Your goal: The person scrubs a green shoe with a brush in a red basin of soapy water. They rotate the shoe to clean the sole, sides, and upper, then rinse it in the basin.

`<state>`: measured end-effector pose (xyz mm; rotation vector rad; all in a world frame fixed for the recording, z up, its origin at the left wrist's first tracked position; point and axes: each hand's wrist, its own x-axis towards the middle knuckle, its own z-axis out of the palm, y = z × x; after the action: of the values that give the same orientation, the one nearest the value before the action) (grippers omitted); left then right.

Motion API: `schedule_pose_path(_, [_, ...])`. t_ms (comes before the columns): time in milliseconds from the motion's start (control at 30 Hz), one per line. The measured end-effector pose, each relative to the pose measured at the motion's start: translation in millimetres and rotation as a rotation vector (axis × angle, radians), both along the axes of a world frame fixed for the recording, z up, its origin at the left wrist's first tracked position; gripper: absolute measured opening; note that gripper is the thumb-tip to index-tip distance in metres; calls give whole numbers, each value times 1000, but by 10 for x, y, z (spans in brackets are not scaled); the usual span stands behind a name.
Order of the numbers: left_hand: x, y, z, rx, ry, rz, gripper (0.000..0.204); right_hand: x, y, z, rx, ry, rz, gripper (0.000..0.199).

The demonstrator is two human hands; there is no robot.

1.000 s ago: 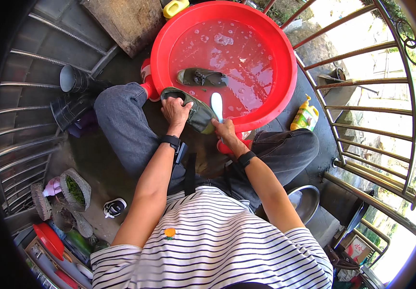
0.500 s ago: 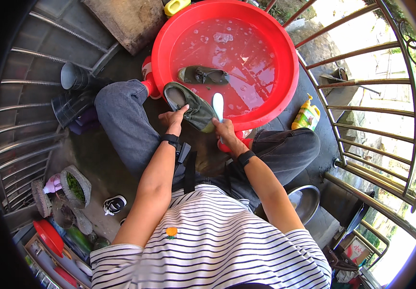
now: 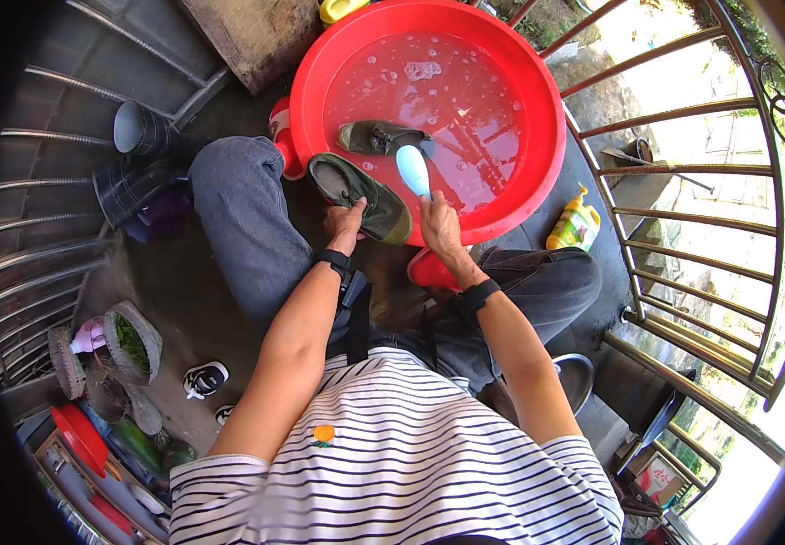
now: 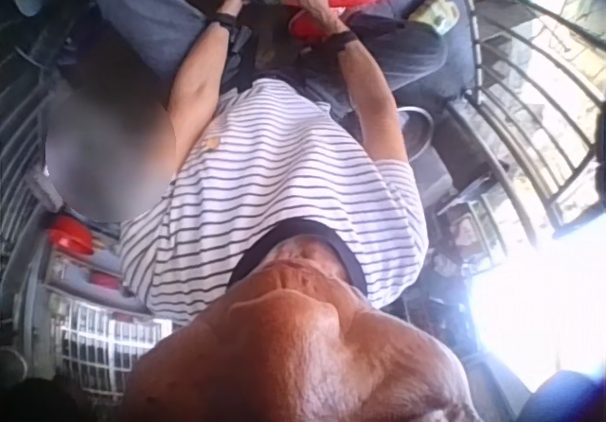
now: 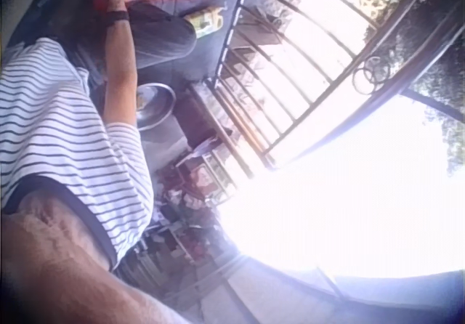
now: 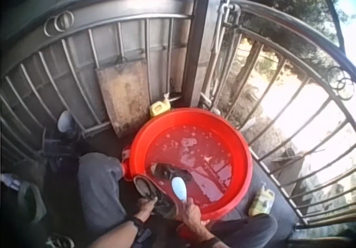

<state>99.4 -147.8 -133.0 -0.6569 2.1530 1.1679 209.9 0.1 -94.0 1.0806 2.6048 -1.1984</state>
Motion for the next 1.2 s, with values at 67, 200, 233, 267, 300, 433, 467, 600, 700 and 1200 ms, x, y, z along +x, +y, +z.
schedule_pose_path(67, [13, 55, 102, -111, 25, 27, 56, 14, -7, -8, -13, -15, 119, 40])
schedule_pose_path(200, [-48, 14, 298, -247, 76, -271, 52, 256, -163, -55, 126, -31, 229, 34])
schedule_pose_path(233, [-76, -12, 315, -272, 99, -312, 49, 352, -224, -69, 40, -80, 190, 34])
schedule_pose_path(267, [-84, -46, 315, -305, 62, -356, 46, 439, -254, -78, 79, -129, 214, 34])
schedule_pose_path(300, [-100, -86, 301, -362, 112, -455, 44, 513, -296, -89, 91, -140, 259, 34])
schedule_pose_path(433, [-154, -206, 130, 36, -234, -217, 42, 570, -362, -91, 158, -124, 309, 34])
schedule_pose_path(467, [-140, -238, 73, 141, -297, -131, 42, 548, -371, -76, 117, -155, 360, 34])
schedule_pose_path(600, [-85, -360, -124, 359, -394, -136, 39, 384, -429, 57, 124, -195, 309, 35])
schedule_pose_path(700, [-54, -391, -192, 328, -303, -245, 38, 215, -493, 137, 99, -215, 280, 36])
schedule_pose_path(1200, [39, -304, -135, 141, -60, -146, 38, 219, -299, 548, 196, -410, 438, 41])
